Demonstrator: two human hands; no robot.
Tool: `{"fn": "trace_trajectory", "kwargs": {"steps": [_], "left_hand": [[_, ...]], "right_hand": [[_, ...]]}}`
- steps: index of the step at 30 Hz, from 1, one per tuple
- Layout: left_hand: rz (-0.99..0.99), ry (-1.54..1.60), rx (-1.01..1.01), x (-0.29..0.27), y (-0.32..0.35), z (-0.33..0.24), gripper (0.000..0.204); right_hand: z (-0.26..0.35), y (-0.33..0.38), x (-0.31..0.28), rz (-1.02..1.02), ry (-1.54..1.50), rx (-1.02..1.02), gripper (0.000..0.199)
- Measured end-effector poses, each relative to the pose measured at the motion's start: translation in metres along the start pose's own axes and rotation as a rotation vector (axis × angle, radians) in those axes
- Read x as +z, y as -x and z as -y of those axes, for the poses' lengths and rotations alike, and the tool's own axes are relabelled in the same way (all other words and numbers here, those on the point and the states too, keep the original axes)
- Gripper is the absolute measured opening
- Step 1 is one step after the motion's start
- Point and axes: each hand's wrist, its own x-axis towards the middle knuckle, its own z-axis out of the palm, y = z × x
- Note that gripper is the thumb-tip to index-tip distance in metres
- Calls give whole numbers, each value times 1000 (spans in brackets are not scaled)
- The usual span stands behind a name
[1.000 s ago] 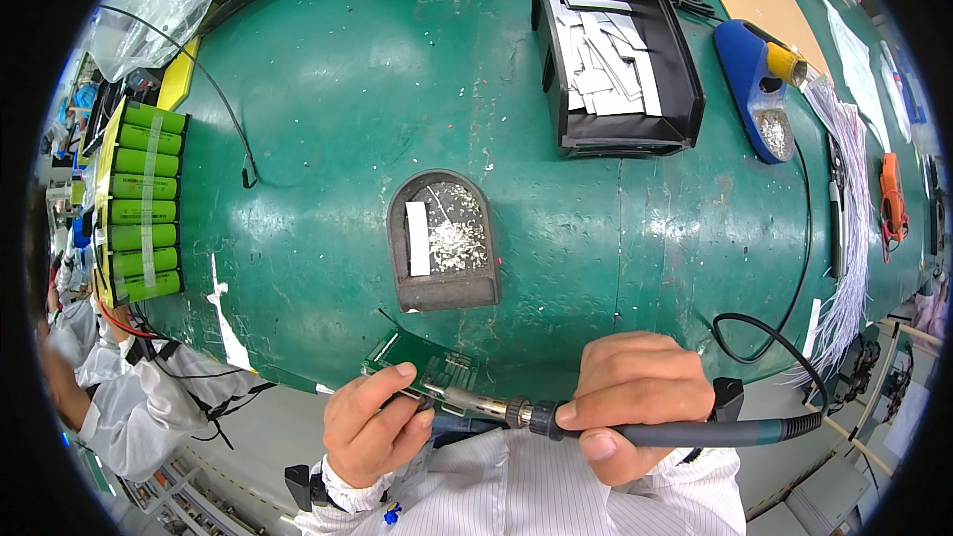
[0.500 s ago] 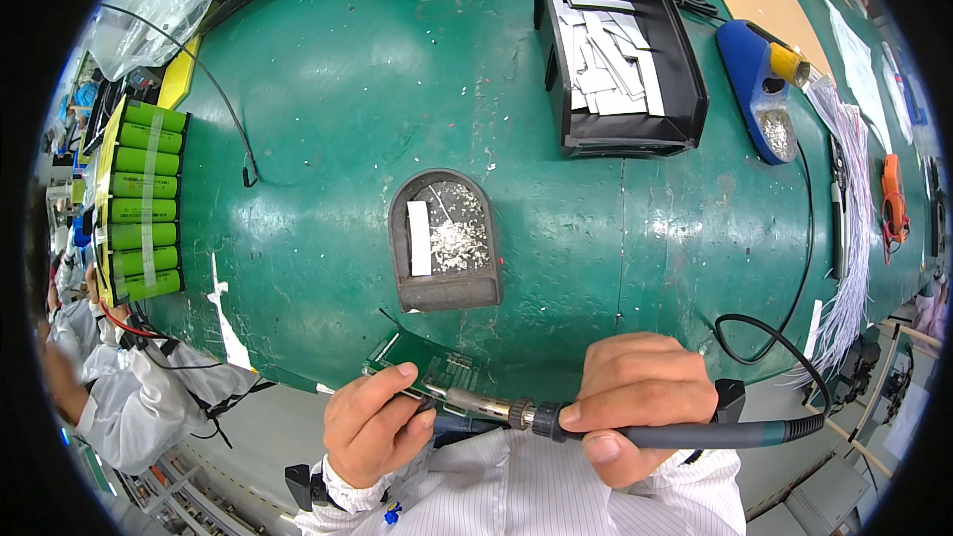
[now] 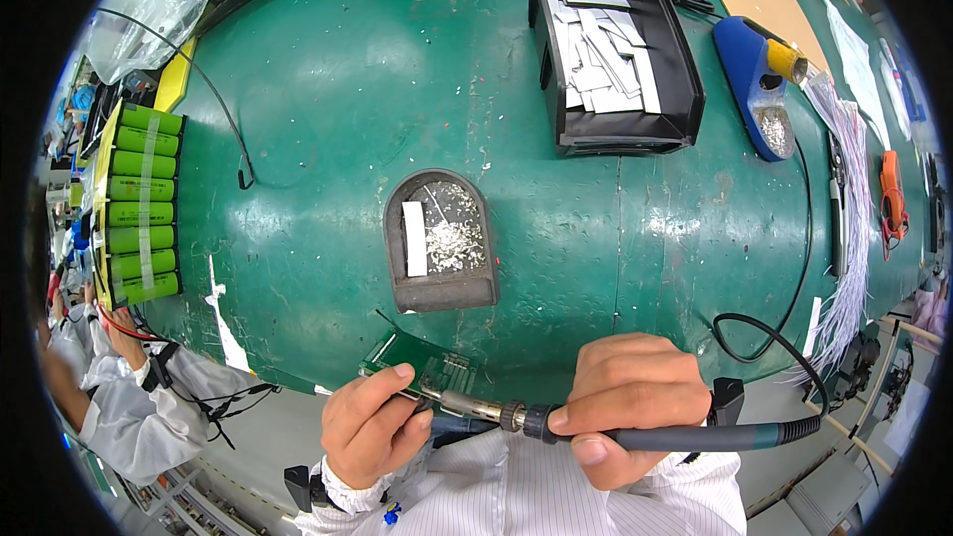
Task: Soldering electronic components onto a circuit board and assembling it with other parts.
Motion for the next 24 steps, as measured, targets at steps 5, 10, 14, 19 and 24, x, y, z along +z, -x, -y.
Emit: {"fn": "trace_trajectory", "kwargs": {"steps": [5,10,14,19,24], "left_hand": [[12,-12,-10,-1,1,-1,21],[6,-5,0,0,1,0,21],[18,-5,1,-2,-1,0,21],[15,2,7,-1,0,1,22],[20,-1,4,-2,0,1,22]], "right_hand": [[-1,0,0,3,3,-8,13],[-2,0,1,-4,-6,-28,13],[-1,0,1,-7,-9,-23,13],[-1,-1,2,-10,-11,-23,12],[-1,0,2,-10,-12,-20,12]]}}
